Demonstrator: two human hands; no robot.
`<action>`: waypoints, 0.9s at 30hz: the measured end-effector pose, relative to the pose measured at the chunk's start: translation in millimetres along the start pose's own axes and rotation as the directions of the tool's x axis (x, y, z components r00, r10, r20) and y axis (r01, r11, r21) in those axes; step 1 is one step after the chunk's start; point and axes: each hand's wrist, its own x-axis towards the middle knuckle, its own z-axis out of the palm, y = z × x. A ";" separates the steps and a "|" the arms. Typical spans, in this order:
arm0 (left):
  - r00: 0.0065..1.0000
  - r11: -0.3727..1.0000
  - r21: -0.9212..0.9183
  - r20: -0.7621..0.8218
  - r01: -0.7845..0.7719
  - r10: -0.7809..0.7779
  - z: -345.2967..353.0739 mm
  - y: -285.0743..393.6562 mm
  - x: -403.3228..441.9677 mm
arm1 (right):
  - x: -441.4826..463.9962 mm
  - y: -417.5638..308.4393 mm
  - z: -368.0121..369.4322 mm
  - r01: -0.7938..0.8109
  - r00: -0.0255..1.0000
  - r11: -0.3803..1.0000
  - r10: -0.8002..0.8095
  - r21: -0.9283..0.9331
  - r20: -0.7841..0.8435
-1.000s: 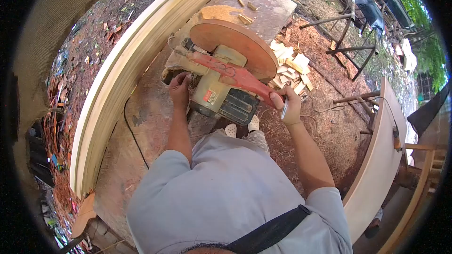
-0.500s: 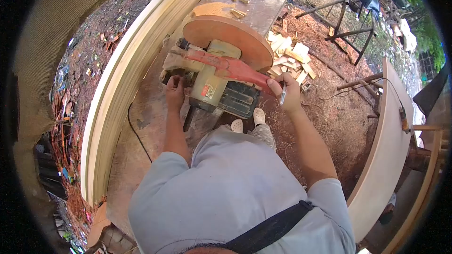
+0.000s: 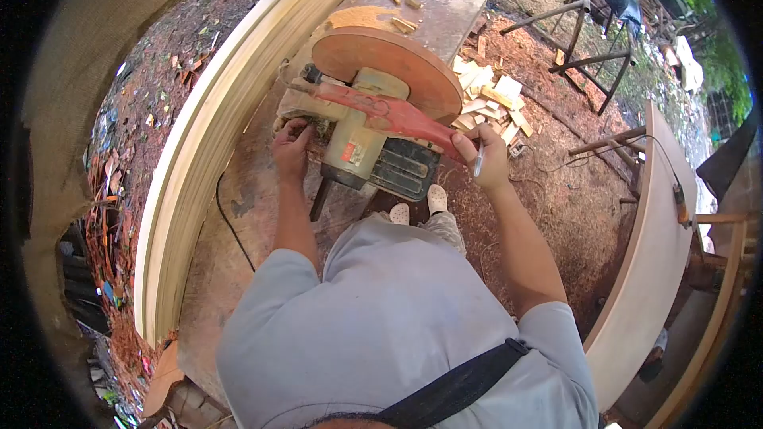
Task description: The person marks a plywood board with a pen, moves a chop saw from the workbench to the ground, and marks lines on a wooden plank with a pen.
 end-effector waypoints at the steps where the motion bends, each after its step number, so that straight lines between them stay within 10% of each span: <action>1: 0.999 0.997 0.066 -0.021 -0.028 0.029 4.0 1.5 -0.4 | 0.0 0.0 0.7 0.014 1.000 1.000 -0.013 0.001 -0.006; 27: 0.977 0.948 0.278 -0.102 -0.155 0.190 23.6 -0.5 -3.5 | -1.3 -8.9 -1.6 -0.040 0.999 0.997 0.038 0.062 0.038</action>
